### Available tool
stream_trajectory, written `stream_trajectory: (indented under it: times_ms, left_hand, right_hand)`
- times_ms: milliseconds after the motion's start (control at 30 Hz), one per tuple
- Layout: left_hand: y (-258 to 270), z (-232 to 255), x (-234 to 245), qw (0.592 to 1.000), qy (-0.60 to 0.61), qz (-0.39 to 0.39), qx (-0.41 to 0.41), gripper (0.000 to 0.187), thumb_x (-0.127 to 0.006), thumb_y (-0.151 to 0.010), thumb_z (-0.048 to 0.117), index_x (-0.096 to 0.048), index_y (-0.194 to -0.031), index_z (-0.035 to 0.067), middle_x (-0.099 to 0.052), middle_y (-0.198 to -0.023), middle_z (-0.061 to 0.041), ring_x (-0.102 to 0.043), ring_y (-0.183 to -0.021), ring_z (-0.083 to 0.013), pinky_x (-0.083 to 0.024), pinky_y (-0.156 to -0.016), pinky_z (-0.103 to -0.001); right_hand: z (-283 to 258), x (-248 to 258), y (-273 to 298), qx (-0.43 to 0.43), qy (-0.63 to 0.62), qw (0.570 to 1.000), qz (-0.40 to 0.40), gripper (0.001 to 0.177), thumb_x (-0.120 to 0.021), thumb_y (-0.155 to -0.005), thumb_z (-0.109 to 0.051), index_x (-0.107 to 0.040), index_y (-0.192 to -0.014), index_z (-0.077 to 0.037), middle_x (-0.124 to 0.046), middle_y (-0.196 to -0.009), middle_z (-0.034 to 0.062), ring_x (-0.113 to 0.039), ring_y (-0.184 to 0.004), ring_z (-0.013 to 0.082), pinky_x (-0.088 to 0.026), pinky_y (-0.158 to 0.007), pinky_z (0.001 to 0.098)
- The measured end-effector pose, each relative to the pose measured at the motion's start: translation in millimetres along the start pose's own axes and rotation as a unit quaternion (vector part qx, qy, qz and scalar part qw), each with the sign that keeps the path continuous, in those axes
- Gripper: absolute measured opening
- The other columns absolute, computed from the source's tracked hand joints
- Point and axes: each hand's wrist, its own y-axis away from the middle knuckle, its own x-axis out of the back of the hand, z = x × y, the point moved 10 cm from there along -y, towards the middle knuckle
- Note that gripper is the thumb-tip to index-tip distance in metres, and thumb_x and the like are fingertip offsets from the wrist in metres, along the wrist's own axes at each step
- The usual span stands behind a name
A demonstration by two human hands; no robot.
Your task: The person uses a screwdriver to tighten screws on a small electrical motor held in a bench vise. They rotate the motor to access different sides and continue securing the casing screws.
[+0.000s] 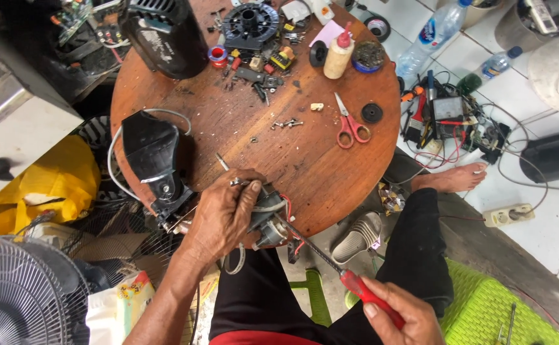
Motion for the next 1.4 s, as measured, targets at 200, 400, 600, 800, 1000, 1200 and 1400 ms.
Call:
stream_trajectory:
  times_ms: [200,400,600,800,1000,1200,1400]
  left_hand:
    - [5,-1,1,0.999,-0.001,0.037,-0.009,0.035,-0.044,-0.108,0.025,-0.069,-0.113,0.001,-0.073,-0.113,-0.016,-0.071,-0.109,-0.0307,-0.054,-0.097,-0.040]
    - [5,-2,0,0.998,0.006,0.053,-0.020,0.032,-0.045,-0.108,0.024,-0.070,-0.112,0.003,-0.073,-0.109,-0.013,-0.071,-0.107,-0.0283,-0.052,-0.097,-0.039]
    - [8,-3,-1,0.997,0.015,0.072,-0.009,0.034,-0.045,-0.108,0.027,-0.070,-0.110,0.003,-0.074,-0.108,-0.013,-0.071,-0.113,-0.0301,-0.053,-0.100,-0.041]
    - [12,0,1,0.992,0.013,0.116,-0.035,0.034,-0.043,-0.109,0.025,-0.070,-0.107,0.004,-0.073,-0.107,-0.013,-0.072,-0.111,-0.0290,-0.059,-0.099,-0.040]
    - [13,1,2,0.990,0.036,0.131,-0.039,0.034,-0.044,-0.109,0.023,-0.069,-0.105,0.002,-0.074,-0.107,-0.012,-0.071,-0.115,-0.0328,-0.055,-0.103,-0.043]
    - [15,-2,0,0.990,0.029,0.134,-0.029,0.034,-0.042,-0.109,0.026,-0.069,-0.106,0.005,-0.074,-0.108,-0.008,-0.070,-0.119,-0.0308,-0.047,-0.113,-0.047]
    - [13,-2,1,0.988,0.023,0.147,-0.033,0.034,-0.043,-0.109,0.024,-0.070,-0.106,0.004,-0.075,-0.108,-0.009,-0.071,-0.116,-0.0296,-0.047,-0.113,-0.046]
  right_hand:
    - [-9,-22,10,-0.001,-0.054,0.999,0.007,0.042,-0.074,-0.085,-0.023,-0.078,-0.125,-0.007,-0.084,-0.096,0.0009,-0.077,-0.082,0.0055,-0.054,-0.074,0.0151]
    - [-4,-23,12,-0.014,-0.048,0.999,0.009,0.042,-0.073,-0.086,-0.025,-0.079,-0.123,-0.008,-0.079,-0.087,-0.0022,-0.064,-0.060,0.0037,-0.047,-0.057,0.0162]
    - [-27,-36,7,0.036,-0.034,0.999,0.023,0.040,-0.071,-0.088,-0.028,-0.077,-0.123,-0.008,-0.081,-0.093,0.0007,-0.074,-0.074,0.0054,-0.054,-0.071,0.0160]
    - [-72,-46,25,0.093,0.065,0.969,0.221,0.031,-0.069,-0.089,-0.022,-0.074,-0.120,-0.016,-0.079,-0.091,0.0007,-0.069,-0.064,0.0068,-0.054,-0.062,0.0165]
    - [-46,-55,11,0.105,-0.003,0.985,0.139,0.036,-0.069,-0.090,-0.019,-0.072,-0.123,-0.007,-0.071,-0.080,0.0019,-0.063,-0.061,0.0078,-0.051,-0.058,0.0183]
    - [-23,-51,-4,0.184,-0.002,0.981,0.054,0.041,-0.070,-0.093,-0.019,-0.066,-0.131,-0.004,-0.075,-0.099,0.0111,-0.075,-0.081,0.0155,-0.061,-0.072,0.0222]
    - [-5,-67,2,0.067,-0.099,0.992,0.051,0.043,-0.070,-0.091,-0.025,-0.069,-0.131,-0.007,-0.075,-0.090,0.0041,-0.063,-0.062,0.0067,-0.052,-0.056,0.0195]
